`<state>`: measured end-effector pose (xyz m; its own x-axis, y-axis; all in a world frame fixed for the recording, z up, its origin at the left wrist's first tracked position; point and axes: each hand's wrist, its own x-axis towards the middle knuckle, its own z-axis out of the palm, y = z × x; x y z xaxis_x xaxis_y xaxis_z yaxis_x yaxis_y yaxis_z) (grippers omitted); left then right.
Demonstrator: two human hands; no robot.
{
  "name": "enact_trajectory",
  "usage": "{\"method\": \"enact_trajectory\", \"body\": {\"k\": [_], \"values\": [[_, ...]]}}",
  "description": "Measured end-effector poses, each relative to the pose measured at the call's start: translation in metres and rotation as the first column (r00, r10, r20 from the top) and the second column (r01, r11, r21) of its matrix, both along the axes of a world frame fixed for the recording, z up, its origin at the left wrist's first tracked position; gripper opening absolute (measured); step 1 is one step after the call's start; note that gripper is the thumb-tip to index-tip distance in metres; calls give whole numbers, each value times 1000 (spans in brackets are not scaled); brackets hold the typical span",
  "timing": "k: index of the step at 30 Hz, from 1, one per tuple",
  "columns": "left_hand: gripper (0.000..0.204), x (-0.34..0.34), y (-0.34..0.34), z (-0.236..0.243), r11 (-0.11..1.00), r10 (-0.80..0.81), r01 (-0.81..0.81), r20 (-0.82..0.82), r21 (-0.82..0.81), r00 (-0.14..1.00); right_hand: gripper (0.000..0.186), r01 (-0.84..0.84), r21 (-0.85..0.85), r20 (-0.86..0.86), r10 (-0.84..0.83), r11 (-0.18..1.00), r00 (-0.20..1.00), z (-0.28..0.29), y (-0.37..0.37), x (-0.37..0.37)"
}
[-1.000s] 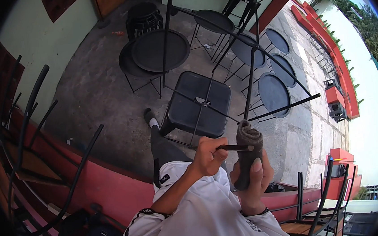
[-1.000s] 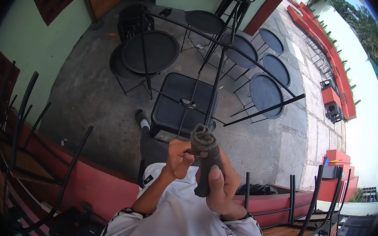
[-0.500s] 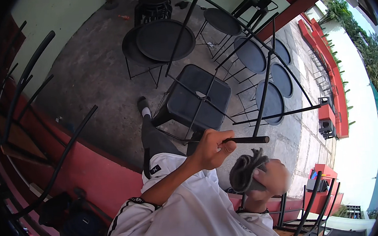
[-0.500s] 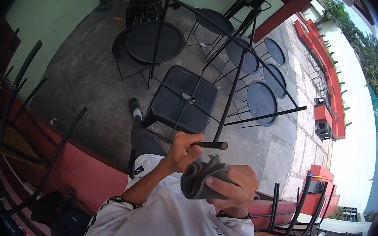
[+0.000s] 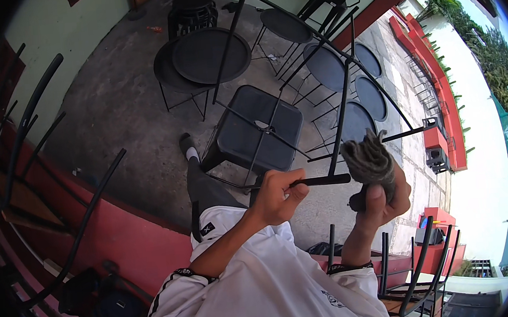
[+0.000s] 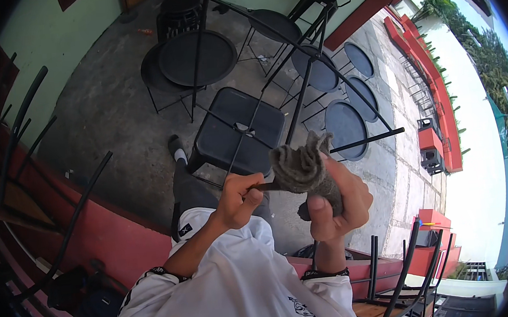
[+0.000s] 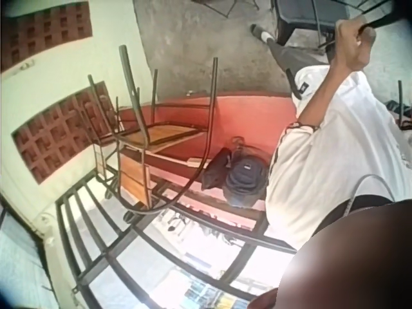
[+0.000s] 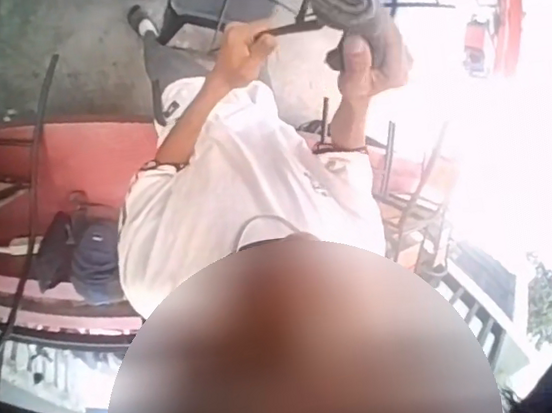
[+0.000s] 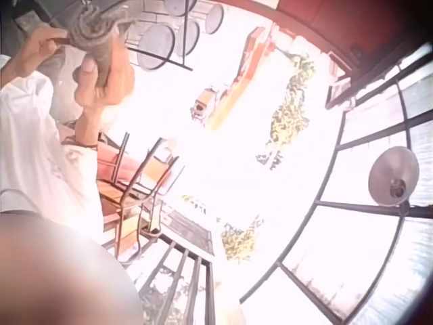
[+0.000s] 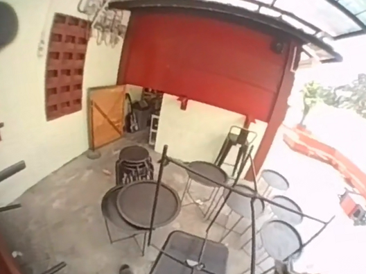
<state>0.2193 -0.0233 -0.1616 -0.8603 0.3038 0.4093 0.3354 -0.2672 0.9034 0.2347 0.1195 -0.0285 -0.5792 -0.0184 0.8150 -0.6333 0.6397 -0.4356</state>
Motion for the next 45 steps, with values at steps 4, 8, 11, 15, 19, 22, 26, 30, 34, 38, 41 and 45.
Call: {"method": "enact_trajectory", "body": {"k": [4,8,11,15,19,22,26,30,34,38,41,45], "values": [[46,0,2,7,998,31,-31,1,61,1000,48,-51,-391,482,252,919,839,33,5,-7],[38,4,11,-6,983,69,-74,39,171,997,46,-323,-252,817,380,912,435,51,-8,-10],[29,4,10,4,980,86,-88,21,177,996,43,-282,-317,798,416,905,437,45,-7,-10],[26,8,9,8,988,91,-89,-12,123,996,42,-264,-307,847,389,914,364,51,-8,-10],[29,13,11,1,994,68,-60,-89,92,994,44,-383,-355,833,475,853,283,45,4,-19],[38,14,8,3,999,9,-7,-74,36,997,42,-64,-625,635,555,778,537,13,14,-9],[58,20,7,10,998,54,-54,-20,27,998,48,-235,-806,288,706,544,646,4,39,-16],[59,19,1,8,990,117,-116,-7,77,993,55,-255,-643,427,615,722,663,-19,38,-25],[43,24,0,-7,988,112,-106,-45,112,993,40,-545,-97,357,541,833,762,-13,-6,-16],[37,30,0,-6,968,175,-178,31,175,984,35,-538,-86,120,545,838,830,-36,-11,-37],[47,29,-19,-1,985,157,-154,-34,72,987,29,-457,-4,90,456,889,886,-32,-15,-61],[49,34,-20,-1,977,199,-199,6,76,980,28,-282,-96,95,291,955,952,-36,-18,-102]]}}
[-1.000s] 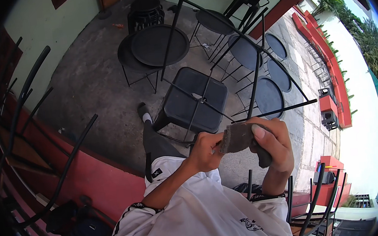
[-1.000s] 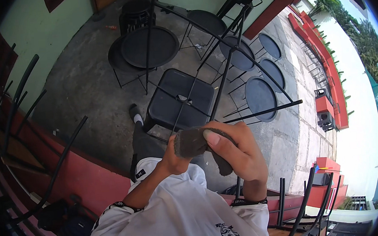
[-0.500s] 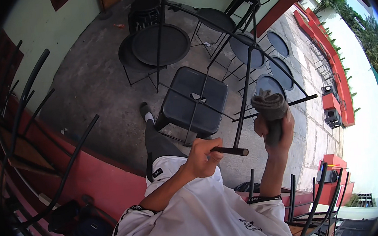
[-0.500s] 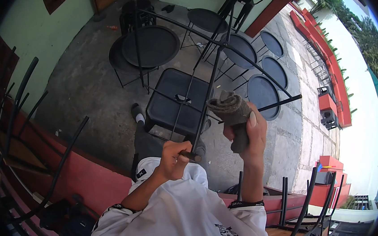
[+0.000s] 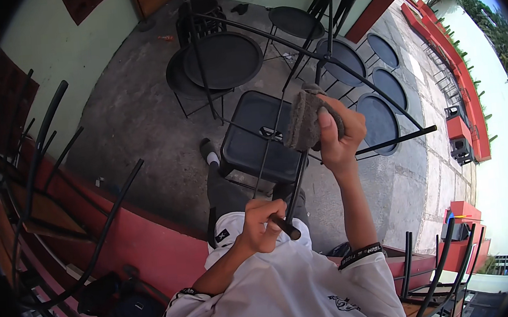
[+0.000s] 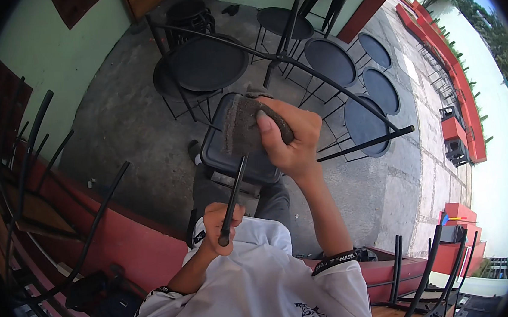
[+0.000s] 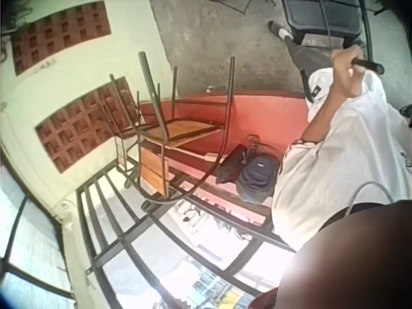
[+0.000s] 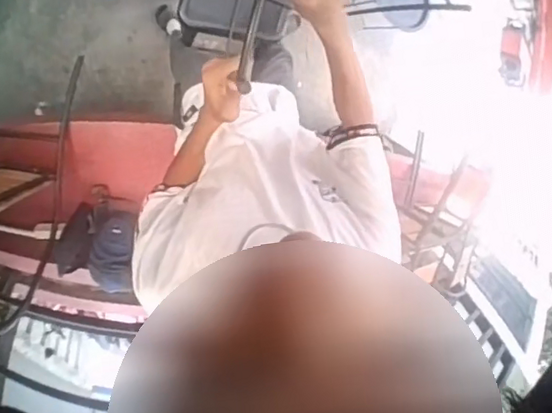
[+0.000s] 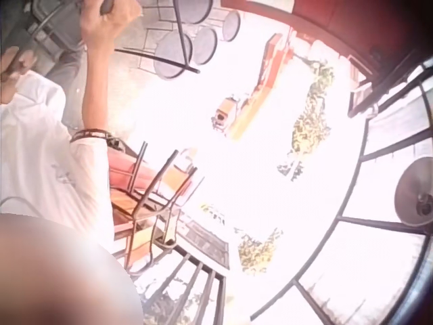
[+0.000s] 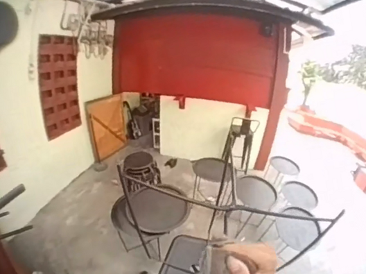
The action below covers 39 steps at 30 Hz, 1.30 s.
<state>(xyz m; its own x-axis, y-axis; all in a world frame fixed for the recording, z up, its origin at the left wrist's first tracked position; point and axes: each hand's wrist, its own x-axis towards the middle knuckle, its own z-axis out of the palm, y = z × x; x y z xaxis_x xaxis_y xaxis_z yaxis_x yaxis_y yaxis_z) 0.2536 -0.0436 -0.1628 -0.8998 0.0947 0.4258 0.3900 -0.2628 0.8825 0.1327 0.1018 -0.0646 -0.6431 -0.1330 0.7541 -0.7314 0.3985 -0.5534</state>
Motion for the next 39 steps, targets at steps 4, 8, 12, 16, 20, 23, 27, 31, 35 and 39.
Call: {"method": "enact_trajectory", "body": {"k": [4,8,12,16,20,23,27,31,35,39], "values": [[52,3,-6,-1,1000,-21,21,-14,-1,1000,26,126,-46,82,-122,991,989,-1,2,-34],[56,3,-6,-3,999,-32,32,26,-4,999,27,209,-110,89,-200,972,976,-14,-2,-27],[56,1,-5,0,1000,-3,3,11,18,1000,30,326,-178,149,-302,928,941,-34,-3,-10],[55,-3,-6,-3,1000,-7,7,-7,8,1000,34,242,-129,511,-145,962,847,-98,19,-13],[55,1,-3,-2,1000,-31,31,-27,-4,999,28,463,-628,766,394,625,507,-110,20,-13],[55,-1,-3,-3,1000,-18,17,-29,-16,999,28,326,-796,605,649,510,462,-84,12,-23],[56,-2,-3,0,1000,-24,24,-25,-3,999,24,150,-881,454,712,450,536,-29,5,-22],[57,-1,-5,-2,999,-41,41,-28,-17,999,20,90,-874,442,706,477,554,-5,6,-9],[52,-8,-4,-3,996,-88,89,-29,25,996,17,55,-816,517,683,576,517,6,4,22],[38,-15,0,-3,993,-115,114,-40,-23,993,15,71,-730,611,602,680,515,17,-2,53]]}}
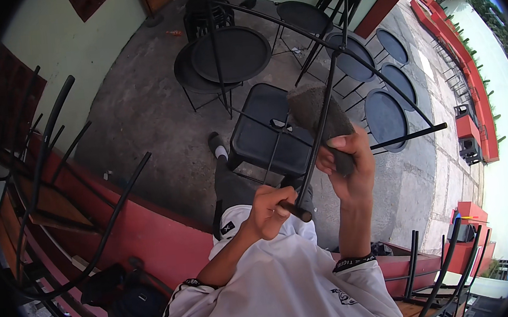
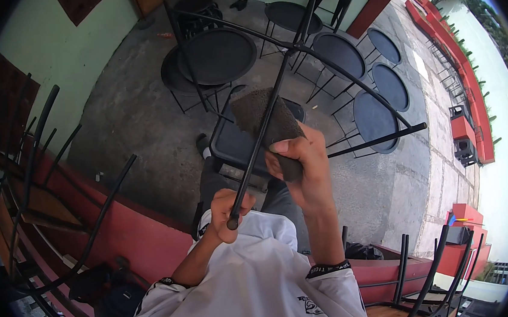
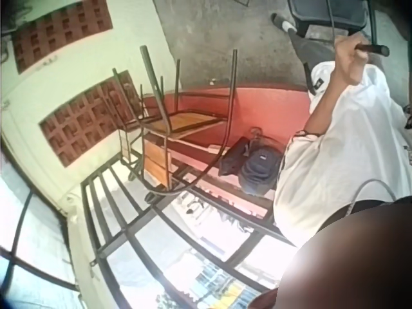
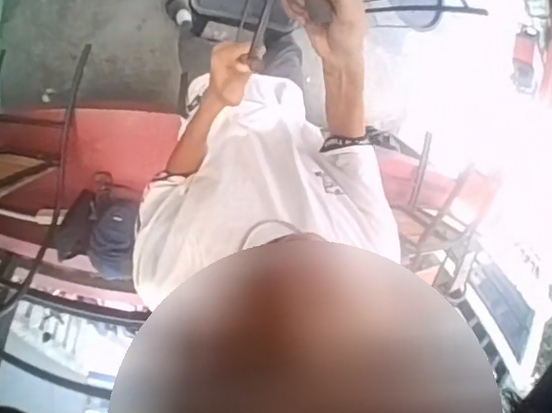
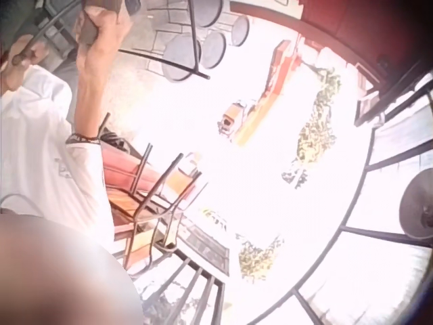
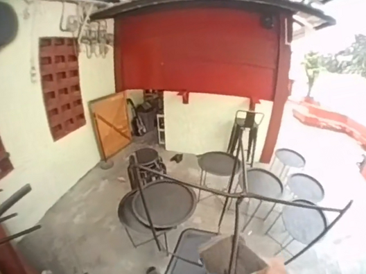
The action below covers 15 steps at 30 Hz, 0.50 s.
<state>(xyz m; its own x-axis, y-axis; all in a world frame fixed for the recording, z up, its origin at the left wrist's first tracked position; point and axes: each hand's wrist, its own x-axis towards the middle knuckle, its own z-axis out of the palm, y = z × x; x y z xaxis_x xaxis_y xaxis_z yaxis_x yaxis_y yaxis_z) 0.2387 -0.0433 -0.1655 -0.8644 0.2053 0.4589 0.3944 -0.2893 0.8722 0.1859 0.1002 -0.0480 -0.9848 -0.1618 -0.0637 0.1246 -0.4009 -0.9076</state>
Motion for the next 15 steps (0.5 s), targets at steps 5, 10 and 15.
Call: {"method": "enact_trajectory", "body": {"k": [5,10,15], "values": [[28,-8,9,-4,997,-53,53,0,54,999,22,30,172,-63,-20,985,998,1,4,34],[44,-14,26,-7,999,41,-41,-12,-26,999,23,45,331,-166,11,943,986,9,13,54],[49,-18,30,-17,988,-144,151,153,-40,978,12,120,391,-277,-8,913,961,4,18,65]]}}
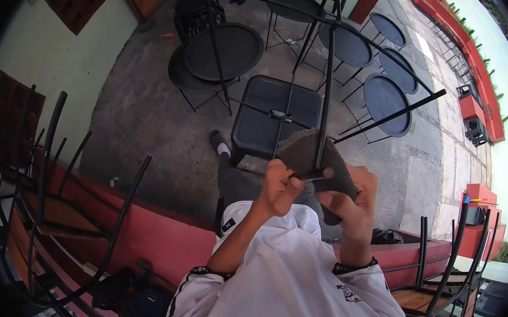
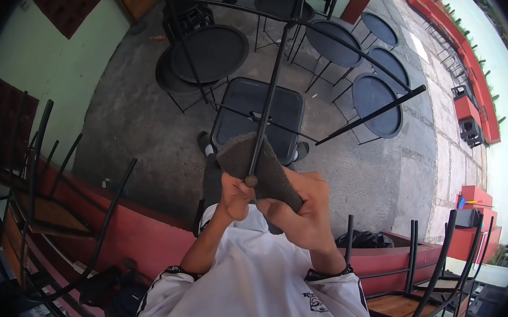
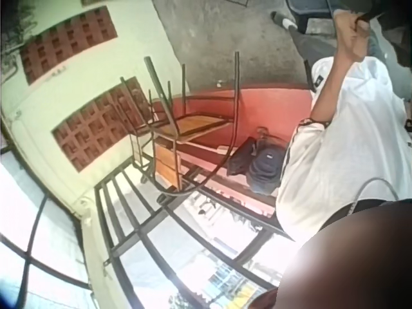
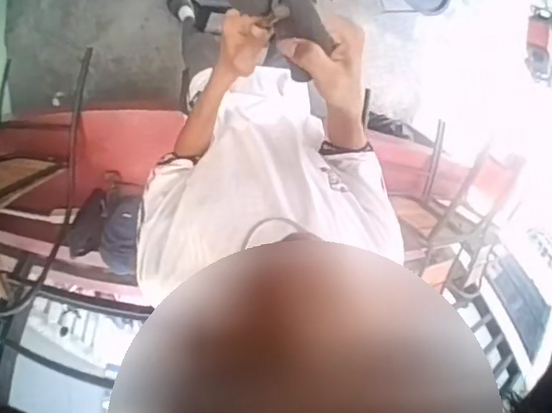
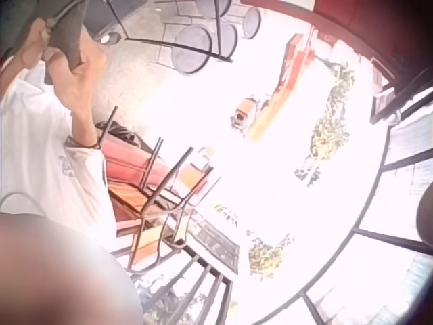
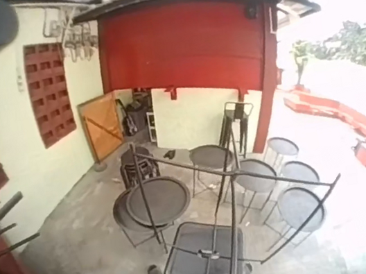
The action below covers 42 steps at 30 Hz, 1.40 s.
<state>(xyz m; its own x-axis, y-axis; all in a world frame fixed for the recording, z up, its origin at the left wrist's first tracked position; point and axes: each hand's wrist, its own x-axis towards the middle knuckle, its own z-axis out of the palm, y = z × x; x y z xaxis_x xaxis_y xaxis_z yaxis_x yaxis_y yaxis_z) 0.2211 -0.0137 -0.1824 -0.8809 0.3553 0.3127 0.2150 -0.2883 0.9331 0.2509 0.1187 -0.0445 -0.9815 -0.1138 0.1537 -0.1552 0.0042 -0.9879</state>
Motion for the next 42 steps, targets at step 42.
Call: {"method": "enact_trajectory", "body": {"k": [42], "values": [[36,12,-9,64,876,413,-374,-74,303,908,56,211,-159,-275,-248,965,929,-29,-10,0]]}}
